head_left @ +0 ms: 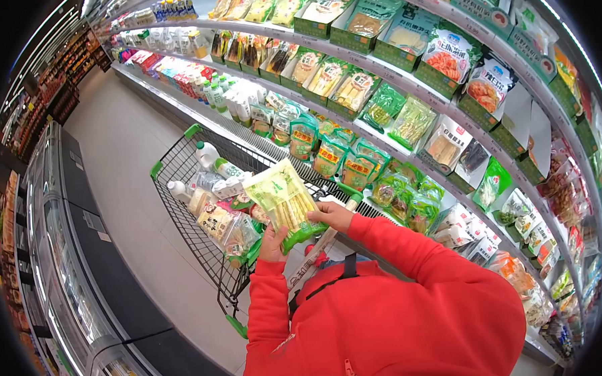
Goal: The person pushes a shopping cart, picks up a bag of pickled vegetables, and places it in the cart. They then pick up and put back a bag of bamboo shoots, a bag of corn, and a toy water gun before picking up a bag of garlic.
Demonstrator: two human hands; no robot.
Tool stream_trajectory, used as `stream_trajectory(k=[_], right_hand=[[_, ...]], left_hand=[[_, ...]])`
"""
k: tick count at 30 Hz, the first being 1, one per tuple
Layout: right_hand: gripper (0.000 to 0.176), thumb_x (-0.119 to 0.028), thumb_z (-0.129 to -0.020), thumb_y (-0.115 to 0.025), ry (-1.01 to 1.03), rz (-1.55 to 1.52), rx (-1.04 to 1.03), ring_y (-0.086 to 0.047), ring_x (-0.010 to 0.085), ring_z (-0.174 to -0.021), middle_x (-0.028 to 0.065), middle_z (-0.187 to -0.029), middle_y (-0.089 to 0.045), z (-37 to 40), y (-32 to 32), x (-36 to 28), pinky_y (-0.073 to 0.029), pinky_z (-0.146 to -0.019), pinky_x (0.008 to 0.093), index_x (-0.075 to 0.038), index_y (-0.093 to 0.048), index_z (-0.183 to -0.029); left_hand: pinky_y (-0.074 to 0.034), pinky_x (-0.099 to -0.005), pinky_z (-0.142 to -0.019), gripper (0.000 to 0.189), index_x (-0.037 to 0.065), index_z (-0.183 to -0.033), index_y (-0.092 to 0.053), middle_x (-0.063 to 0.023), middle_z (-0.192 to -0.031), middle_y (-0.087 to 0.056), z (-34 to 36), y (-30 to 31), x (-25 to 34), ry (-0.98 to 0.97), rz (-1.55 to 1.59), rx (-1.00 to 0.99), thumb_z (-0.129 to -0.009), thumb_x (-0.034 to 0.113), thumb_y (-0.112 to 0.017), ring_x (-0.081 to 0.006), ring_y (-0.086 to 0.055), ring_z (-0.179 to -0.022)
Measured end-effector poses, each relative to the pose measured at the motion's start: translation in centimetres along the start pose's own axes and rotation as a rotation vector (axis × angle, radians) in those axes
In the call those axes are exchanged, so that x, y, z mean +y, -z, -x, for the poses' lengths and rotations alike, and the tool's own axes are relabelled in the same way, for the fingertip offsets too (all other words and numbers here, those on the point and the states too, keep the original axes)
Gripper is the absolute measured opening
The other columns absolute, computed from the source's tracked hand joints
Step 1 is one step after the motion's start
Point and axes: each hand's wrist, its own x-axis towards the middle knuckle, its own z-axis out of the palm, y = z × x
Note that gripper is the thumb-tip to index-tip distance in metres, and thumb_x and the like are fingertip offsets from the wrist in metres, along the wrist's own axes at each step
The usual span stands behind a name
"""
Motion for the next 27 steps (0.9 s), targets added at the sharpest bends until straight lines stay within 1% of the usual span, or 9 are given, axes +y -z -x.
stream_trajectory(k=[3,4,7,11,13,16,17,22,27], right_hand=[[0.035,-0.033,-0.090,-0.053,-0.019,0.029,0.065,-0.053,0.0069,-0.084,0.0005,-0.093,-0.061,-0.5,1.1,2.9,-0.044,-0.075,0.0237,-0.002,-0.060,-0.105],[0.041,-0.036,-0.090,-0.051,-0.041,0.084,0.085,-0.053,0.0085,-0.082,0.0020,-0.092,-0.062,-0.5,1.4,3.6,-0.042,-0.077,0.0233,0.001,-0.060,-0.106],[0.041,-0.036,-0.090,-0.051,-0.044,0.029,0.109,-0.052,0.0091,-0.079,0.0026,-0.088,-0.061,-0.2,1.9,4.6,-0.042,-0.074,0.0237,0.001,-0.061,-0.104],[0.039,-0.035,-0.090,-0.051,0.071,0.116,0.178,-0.052,0.0091,-0.078,0.0028,-0.084,-0.062,0.9,0.6,3.8,-0.043,-0.073,0.0248,0.001,-0.062,-0.101],[0.038,-0.035,-0.090,-0.051,0.106,0.122,0.207,-0.052,0.0091,-0.077,0.0026,-0.083,-0.062,1.0,0.2,3.7,-0.043,-0.072,0.0252,0.001,-0.062,-0.099],[0.035,-0.031,-0.090,-0.053,0.103,0.083,0.183,-0.052,0.0071,-0.082,0.0015,-0.092,-0.062,0.9,0.4,3.8,-0.043,-0.075,0.0238,-0.001,-0.061,-0.106],[0.035,-0.029,-0.090,-0.052,0.068,0.057,0.167,-0.052,0.0073,-0.084,0.0019,-0.094,-0.062,1.0,0.4,3.9,-0.043,-0.075,0.0239,0.000,-0.060,-0.108],[0.034,-0.028,-0.091,-0.050,0.073,0.047,0.187,-0.052,0.0066,-0.079,0.0002,-0.088,-0.061,0.6,0.4,4.4,-0.043,-0.071,0.0240,0.002,-0.060,-0.104],[0.039,-0.034,-0.091,-0.050,0.068,0.088,0.189,-0.051,0.0071,-0.080,0.0006,-0.086,-0.061,0.7,0.4,4.2,-0.043,-0.073,0.0243,0.002,-0.061,-0.101]], left_hand=[[-0.043,-0.0355,-0.092,0.044,0.001,-0.128,-0.038,-0.0118,-0.120,-0.052,-0.1,-0.2,-0.2,0.001,-0.020,0.034,-0.087,0.008,-0.054,-0.0231,-0.054,-0.107],[-0.043,-0.0357,-0.092,0.044,0.001,-0.128,-0.038,-0.0117,-0.120,-0.052,-0.1,-0.2,-0.2,0.006,-0.039,0.044,-0.087,0.007,-0.054,-0.0231,-0.053,-0.107],[-0.043,-0.0361,-0.093,0.043,0.002,-0.127,-0.040,-0.0114,-0.120,-0.053,-0.2,-0.1,-0.3,0.005,-0.071,0.048,-0.087,0.007,-0.053,-0.0232,-0.053,-0.108],[-0.042,-0.0364,-0.093,0.038,0.002,-0.124,-0.043,-0.0115,-0.120,-0.053,-0.6,1.1,-0.8,0.030,-0.060,-0.004,-0.088,0.007,-0.051,-0.0232,-0.053,-0.108],[-0.042,-0.0362,-0.093,0.035,0.002,-0.123,-0.044,-0.0116,-0.120,-0.053,-0.6,0.6,-0.6,0.041,-0.040,0.028,-0.089,0.007,-0.050,-0.0231,-0.053,-0.108],[-0.042,-0.0359,-0.093,0.034,0.002,-0.123,-0.044,-0.0117,-0.119,-0.053,-0.6,-0.3,-0.1,0.061,-0.011,0.039,-0.089,0.007,-0.049,-0.0229,-0.053,-0.107],[-0.042,-0.0358,-0.093,0.034,0.002,-0.123,-0.044,-0.0117,-0.119,-0.053,-0.4,-0.3,0.0,0.066,-0.001,0.047,-0.090,0.007,-0.048,-0.0228,-0.053,-0.107],[-0.042,-0.0342,-0.093,0.031,0.002,-0.121,-0.048,-0.0094,-0.117,-0.055,-0.4,0.3,-0.4,0.045,-0.001,0.065,-0.090,0.007,-0.048,-0.0203,-0.054,-0.106],[-0.043,-0.0342,-0.093,0.032,0.002,-0.121,-0.048,-0.0095,-0.117,-0.055,-0.5,0.7,-0.7,0.042,-0.003,0.055,-0.090,0.007,-0.049,-0.0200,-0.054,-0.106]])
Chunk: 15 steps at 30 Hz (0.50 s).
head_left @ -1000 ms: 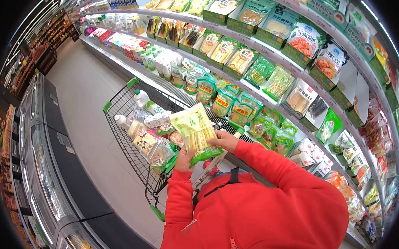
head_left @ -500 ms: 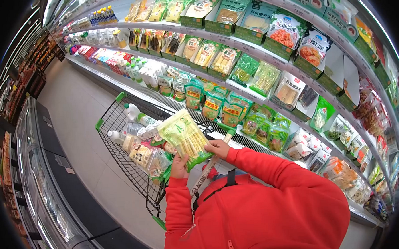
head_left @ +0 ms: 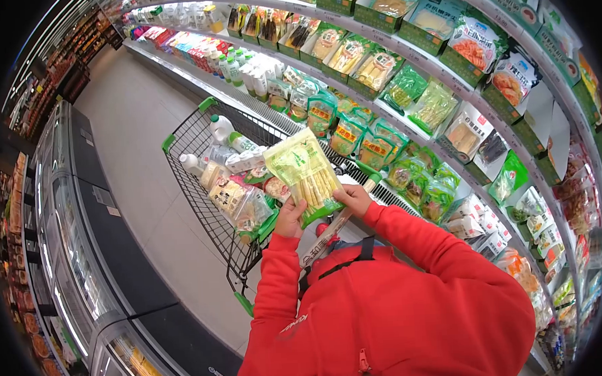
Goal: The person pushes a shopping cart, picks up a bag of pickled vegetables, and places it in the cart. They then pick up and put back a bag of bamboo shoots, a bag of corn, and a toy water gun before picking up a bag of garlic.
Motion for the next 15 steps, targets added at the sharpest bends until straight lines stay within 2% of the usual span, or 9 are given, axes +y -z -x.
stream_trajectory(k=[9,15], right_hand=[[0.038,-0.033,-0.091,-0.051,0.067,-0.018,-0.008,-0.052,0.0081,-0.085,0.0022,-0.093,-0.062,0.0,0.0,0.3,-0.043,-0.078,0.0253,0.000,-0.060,-0.108],[0.036,-0.032,-0.090,-0.054,0.095,0.016,0.009,-0.052,0.0076,-0.081,0.0023,-0.089,-0.062,-0.3,0.1,1.0,-0.043,-0.074,0.0251,-0.001,-0.060,-0.106]], left_hand=[[-0.042,-0.0349,-0.094,0.036,0.001,-0.124,-0.044,-0.0119,-0.119,-0.053,0.0,-0.2,0.3,0.025,-0.004,-0.012,-0.089,0.007,-0.049,-0.0224,-0.053,-0.108],[-0.042,-0.0344,-0.094,0.038,0.002,-0.125,-0.043,-0.0106,-0.120,-0.053,0.1,-0.4,0.2,-0.011,-0.031,0.017,-0.089,0.008,-0.051,-0.0218,-0.053,-0.108]])
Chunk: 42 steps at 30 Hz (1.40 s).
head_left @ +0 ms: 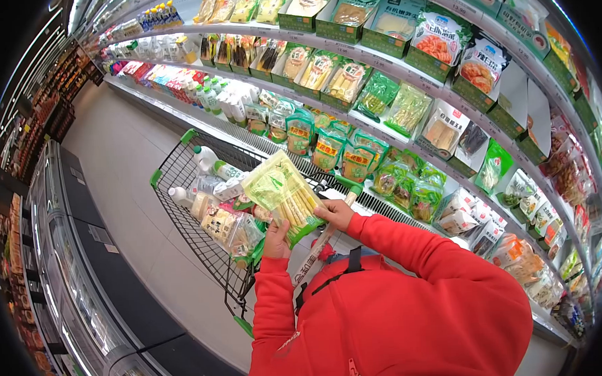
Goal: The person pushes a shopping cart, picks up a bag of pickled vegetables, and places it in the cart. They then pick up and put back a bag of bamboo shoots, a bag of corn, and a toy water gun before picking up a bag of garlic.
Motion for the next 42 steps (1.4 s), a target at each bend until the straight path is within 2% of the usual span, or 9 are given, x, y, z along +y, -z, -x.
stream_trajectory(k=[4,7,13,16,29,34,35,37,42], right_hand=[[0.035,-0.031,-0.090,-0.054,0.000,0.000,0.003,-0.051,0.0070,-0.080,0.0013,-0.088,-0.062,0.1,0.0,-0.3,-0.043,-0.073,0.0247,0.000,-0.060,-0.105],[0.034,-0.030,-0.090,-0.055,-0.020,-0.011,0.001,-0.051,0.0066,-0.080,0.0007,-0.088,-0.062,0.4,-0.2,-0.8,-0.043,-0.073,0.0244,0.000,-0.060,-0.105],[0.034,-0.031,-0.089,-0.055,-0.017,-0.041,0.016,-0.051,0.0061,-0.080,0.0004,-0.088,-0.061,0.6,-0.2,-0.8,-0.043,-0.072,0.0242,-0.001,-0.060,-0.105],[0.032,-0.029,-0.090,-0.053,0.001,0.056,0.048,-0.049,0.0060,-0.076,-0.0003,-0.082,-0.060,0.8,-0.2,-1.1,-0.043,-0.068,0.0244,0.000,-0.060,-0.101],[0.028,-0.027,-0.090,-0.053,0.066,0.175,0.130,-0.051,0.0079,-0.067,0.0022,-0.072,-0.058,0.8,-0.9,-0.5,-0.044,-0.062,0.0256,0.000,-0.060,-0.094],[0.026,-0.025,-0.089,-0.053,0.104,0.240,0.181,-0.052,0.0120,-0.065,0.0065,-0.071,-0.057,0.7,-1.7,-1.6,-0.043,-0.061,0.0284,0.000,-0.059,-0.090],[0.026,-0.026,-0.089,-0.053,0.048,0.289,0.155,-0.054,0.0159,-0.065,0.0100,-0.073,-0.057,0.4,-1.3,-0.6,-0.043,-0.060,0.0307,0.000,-0.058,-0.088],[0.026,-0.026,-0.088,-0.053,0.162,0.357,0.191,-0.055,0.0224,-0.065,0.0132,-0.072,-0.054,0.3,-1.5,-1.5,-0.043,-0.060,0.0332,0.000,-0.057,-0.086],[0.030,-0.030,-0.088,-0.053,0.242,0.378,0.197,-0.054,0.0283,-0.064,0.0151,-0.070,-0.054,-0.8,-1.4,-0.7,-0.043,-0.060,0.0353,0.000,-0.057,-0.083]], left_hand=[[-0.042,-0.0341,-0.094,0.040,0.002,-0.126,-0.042,-0.0097,-0.121,-0.052,0.0,-0.1,-0.1,-0.021,-0.024,0.006,-0.089,0.010,-0.052,-0.0211,-0.053,-0.108],[-0.044,-0.0304,-0.090,0.030,0.000,-0.117,-0.051,-0.0078,-0.113,-0.058,0.0,-0.3,-0.1,-0.030,-0.009,0.026,-0.089,0.010,-0.053,-0.0172,-0.056,-0.102],[-0.044,-0.0315,-0.090,0.034,-0.002,-0.120,-0.048,-0.0096,-0.116,-0.056,0.0,-1.0,0.1,-0.047,0.045,0.046,-0.094,0.020,-0.045,-0.0187,-0.056,-0.103],[-0.040,-0.0355,-0.096,0.042,-0.003,-0.127,-0.039,-0.0120,-0.123,-0.051,-0.1,-0.7,0.1,-0.018,0.036,0.018,-0.095,0.024,-0.042,-0.0228,-0.051,-0.110],[-0.044,-0.0318,-0.091,0.035,-0.002,-0.119,-0.049,-0.0089,-0.116,-0.056,-0.2,-0.5,0.6,-0.007,0.060,0.031,-0.095,0.022,-0.044,-0.0180,-0.056,-0.103],[-0.042,-0.0330,-0.093,0.037,-0.002,-0.124,-0.044,-0.0108,-0.120,-0.053,-0.8,0.3,0.5,0.020,0.034,0.042,-0.095,0.021,-0.042,-0.0196,-0.053,-0.108],[-0.041,-0.0333,-0.094,0.038,-0.002,-0.124,-0.043,-0.0113,-0.121,-0.052,-1.0,0.2,0.6,0.031,0.037,0.031,-0.095,0.021,-0.042,-0.0201,-0.052,-0.109],[-0.041,-0.0337,-0.095,0.039,-0.002,-0.126,-0.040,-0.0122,-0.123,-0.051,-1.1,0.1,1.1,0.050,0.036,0.013,-0.095,0.022,-0.042,-0.0210,-0.051,-0.110],[-0.042,-0.0337,-0.094,0.039,0.000,-0.126,-0.040,-0.0107,-0.120,-0.052,-1.3,-0.9,1.7,-0.015,-0.003,-0.029,-0.090,0.012,-0.051,-0.0209,-0.053,-0.108]])
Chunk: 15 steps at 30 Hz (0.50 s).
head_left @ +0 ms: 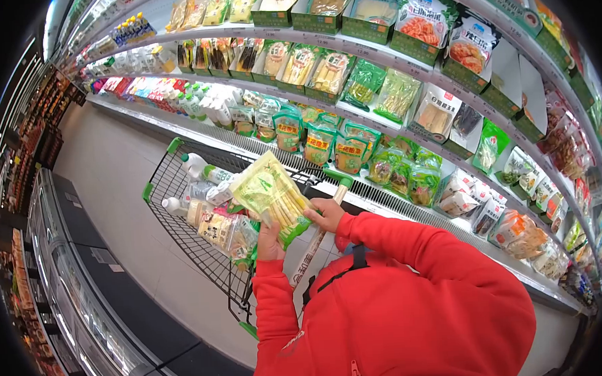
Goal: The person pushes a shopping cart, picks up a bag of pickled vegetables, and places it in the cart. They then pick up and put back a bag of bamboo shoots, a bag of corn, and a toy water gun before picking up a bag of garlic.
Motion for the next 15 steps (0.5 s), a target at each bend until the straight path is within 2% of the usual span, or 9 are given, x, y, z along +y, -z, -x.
stream_trajectory(k=[2,5,7,11,12,15], right_hand=[[0.032,-0.031,-0.088,-0.052,-0.079,-0.071,-0.026,-0.054,0.0259,-0.064,0.0150,-0.070,-0.056,-0.2,0.2,-0.5,-0.043,-0.061,0.0344,0.000,-0.057,-0.083],[0.034,-0.033,-0.090,-0.051,-0.129,-0.223,-0.027,-0.054,0.0160,-0.067,0.0100,-0.072,-0.058,0.1,1.2,-1.8,-0.044,-0.064,0.0313,0.000,-0.059,-0.089],[0.028,-0.029,-0.089,-0.055,-0.179,-0.277,-0.049,-0.052,0.0093,-0.071,0.0050,-0.073,-0.057,1.0,2.6,-1.3,-0.044,-0.065,0.0270,-0.001,-0.059,-0.092],[0.032,-0.027,-0.090,-0.055,-0.201,-0.325,0.003,-0.055,0.0087,-0.078,0.0042,-0.083,-0.059,2.2,8.1,1.5,-0.047,-0.071,0.0266,-0.003,-0.054,-0.110],[0.034,-0.024,-0.090,-0.055,-0.273,-0.431,-0.014,-0.055,0.0082,-0.081,0.0049,-0.091,-0.060,2.6,9.2,3.5,-0.047,-0.072,0.0265,-0.003,-0.051,-0.116],[0.034,-0.022,-0.089,-0.055,-0.471,-0.556,0.016,-0.054,0.0084,-0.087,0.0050,-0.099,-0.059,2.1,16.4,1.4,-0.046,-0.077,0.0261,-0.003,-0.050,-0.117]], left_hand=[[-0.041,-0.0351,-0.095,0.047,0.001,-0.127,-0.038,-0.0107,-0.122,-0.050,-0.3,0.7,-0.3,0.011,-0.033,0.025,-0.085,0.004,-0.058,-0.0224,-0.051,-0.109],[-0.041,-0.0347,-0.094,0.048,0.001,-0.127,-0.039,-0.0105,-0.121,-0.051,-0.6,-0.5,0.1,-0.008,-0.138,0.036,-0.083,0.005,-0.060,-0.0221,-0.052,-0.109],[-0.042,-0.0336,-0.093,0.048,0.001,-0.126,-0.040,-0.0094,-0.119,-0.052,-1.8,-1.7,-0.2,0.012,-0.195,-0.015,-0.083,0.005,-0.060,-0.0203,-0.053,-0.107],[-0.043,-0.0307,-0.090,0.042,0.000,-0.123,-0.043,-0.0077,-0.115,-0.055,-6.2,-5.3,-2.1,0.140,-0.390,-0.141,-0.084,0.005,-0.058,-0.0165,-0.054,-0.102],[-0.043,-0.0298,-0.089,0.040,-0.001,-0.122,-0.044,-0.0074,-0.114,-0.056,-7.9,-6.3,-2.9,0.190,-0.443,-0.180,-0.085,0.005,-0.057,-0.0156,-0.054,-0.101],[-0.043,-0.0277,-0.086,0.036,-0.002,-0.121,-0.045,-0.0072,-0.113,-0.057,-12.6,-10.3,-5.9,0.287,-0.584,-0.194,-0.086,0.007,-0.055,-0.0135,-0.054,-0.100]])
